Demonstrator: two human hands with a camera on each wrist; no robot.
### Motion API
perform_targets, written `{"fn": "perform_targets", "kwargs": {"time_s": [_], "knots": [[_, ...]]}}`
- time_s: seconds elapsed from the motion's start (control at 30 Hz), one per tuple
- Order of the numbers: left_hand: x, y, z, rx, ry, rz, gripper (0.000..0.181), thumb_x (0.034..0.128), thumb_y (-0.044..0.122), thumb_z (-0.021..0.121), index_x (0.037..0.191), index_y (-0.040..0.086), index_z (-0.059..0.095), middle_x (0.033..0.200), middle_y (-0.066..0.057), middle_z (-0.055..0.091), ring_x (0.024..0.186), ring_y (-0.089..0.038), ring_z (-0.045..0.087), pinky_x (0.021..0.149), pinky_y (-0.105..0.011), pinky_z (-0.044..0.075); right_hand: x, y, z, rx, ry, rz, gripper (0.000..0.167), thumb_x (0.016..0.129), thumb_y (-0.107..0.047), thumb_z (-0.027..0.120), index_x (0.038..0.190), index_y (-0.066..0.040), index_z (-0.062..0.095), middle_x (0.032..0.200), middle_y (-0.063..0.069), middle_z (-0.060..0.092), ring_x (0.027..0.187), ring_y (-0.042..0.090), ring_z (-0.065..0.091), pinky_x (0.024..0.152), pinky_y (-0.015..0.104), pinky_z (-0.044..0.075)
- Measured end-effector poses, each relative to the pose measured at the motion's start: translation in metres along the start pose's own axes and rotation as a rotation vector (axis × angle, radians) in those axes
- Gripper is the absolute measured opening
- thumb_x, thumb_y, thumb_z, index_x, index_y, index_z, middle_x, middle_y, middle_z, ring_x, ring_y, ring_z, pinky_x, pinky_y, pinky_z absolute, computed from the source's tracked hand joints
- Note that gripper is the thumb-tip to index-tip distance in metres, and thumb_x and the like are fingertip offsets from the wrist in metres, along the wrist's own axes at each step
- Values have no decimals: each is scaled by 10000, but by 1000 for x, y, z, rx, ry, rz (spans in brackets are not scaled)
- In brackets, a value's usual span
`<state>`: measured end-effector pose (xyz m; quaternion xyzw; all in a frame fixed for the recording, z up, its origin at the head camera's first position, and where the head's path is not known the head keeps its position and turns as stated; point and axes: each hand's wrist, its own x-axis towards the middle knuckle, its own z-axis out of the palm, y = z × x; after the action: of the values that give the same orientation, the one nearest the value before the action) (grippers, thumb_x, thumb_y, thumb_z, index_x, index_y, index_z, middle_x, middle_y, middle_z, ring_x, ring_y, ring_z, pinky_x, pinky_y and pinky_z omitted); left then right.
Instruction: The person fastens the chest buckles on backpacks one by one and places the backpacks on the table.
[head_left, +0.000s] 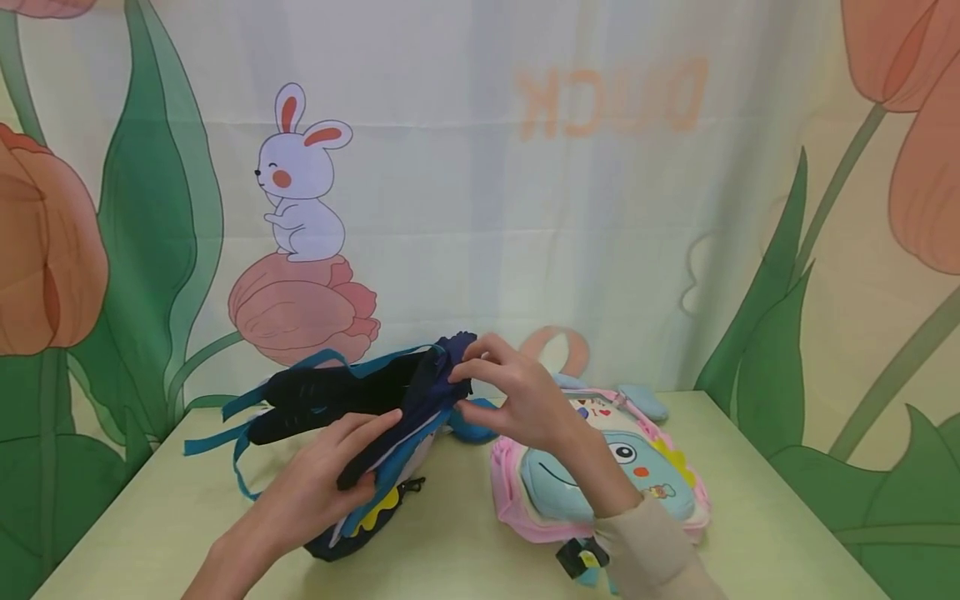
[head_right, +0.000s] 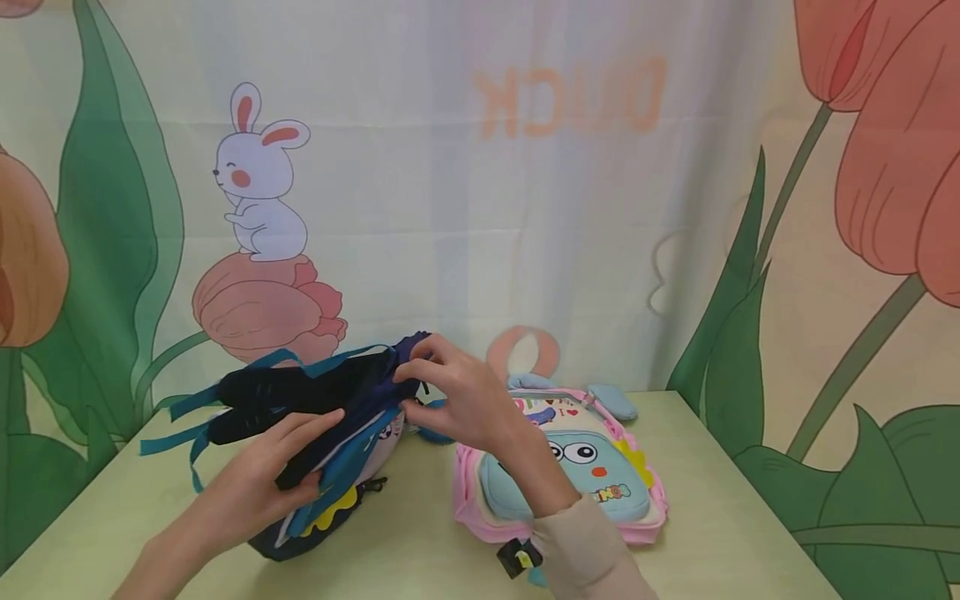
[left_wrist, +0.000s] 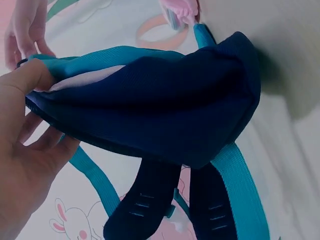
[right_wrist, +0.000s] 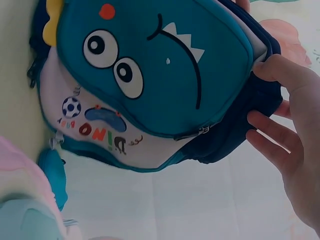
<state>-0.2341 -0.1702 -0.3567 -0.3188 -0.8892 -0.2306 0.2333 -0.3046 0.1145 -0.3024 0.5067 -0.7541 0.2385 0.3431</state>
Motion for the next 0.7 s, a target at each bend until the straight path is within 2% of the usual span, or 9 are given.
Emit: {"fn": "perform_targets", "kwargs": {"time_s": [0.2, 0.37, 0.5, 0.7], "knots": [[-2, -4, -3, -21, 11, 55, 830, 802, 27, 785, 1478, 365, 442, 1281, 95, 577, 1058, -63, 574, 825, -242, 565, -9, 4, 4, -4, -2, 10, 239, 840, -182, 764, 1065, -157, 686, 1110, 39, 560, 860, 136, 593, 731, 210, 517], [-2, -7, -6, -17, 4, 100, 789, 794, 31, 797, 1455, 331, 489, 1283, 67, 588, 1055, -92, 585, 814, -252, 571, -18, 5, 6, -4, -6, 16, 236, 840, -194, 763, 1063, -165, 690, 1102, 29, 555, 892, 137, 578, 730, 241, 516], [-2, -7, -8, 24, -22, 94, 778, 781, 62, 823, 1434, 350, 512, 1272, 46, 595, 1067, -111, 581, 828, -275, 574, -24, 5, 9, 8, -9, 23, 243, 829, -203, 770, 1054, -165, 687, 1089, 28, 553, 861, 120, 574, 712, 222, 512], [-4, -10, -9, 51, -56, 122, 788, 772, 40, 821, 1424, 368, 524, 1210, 88, 604, 1008, -72, 564, 814, -272, 556, -34, 6, 15, 6, -66, 65, 254, 831, -238, 784, 1056, -184, 681, 1079, 8, 550, 817, 85, 585, 707, 168, 493]]}}
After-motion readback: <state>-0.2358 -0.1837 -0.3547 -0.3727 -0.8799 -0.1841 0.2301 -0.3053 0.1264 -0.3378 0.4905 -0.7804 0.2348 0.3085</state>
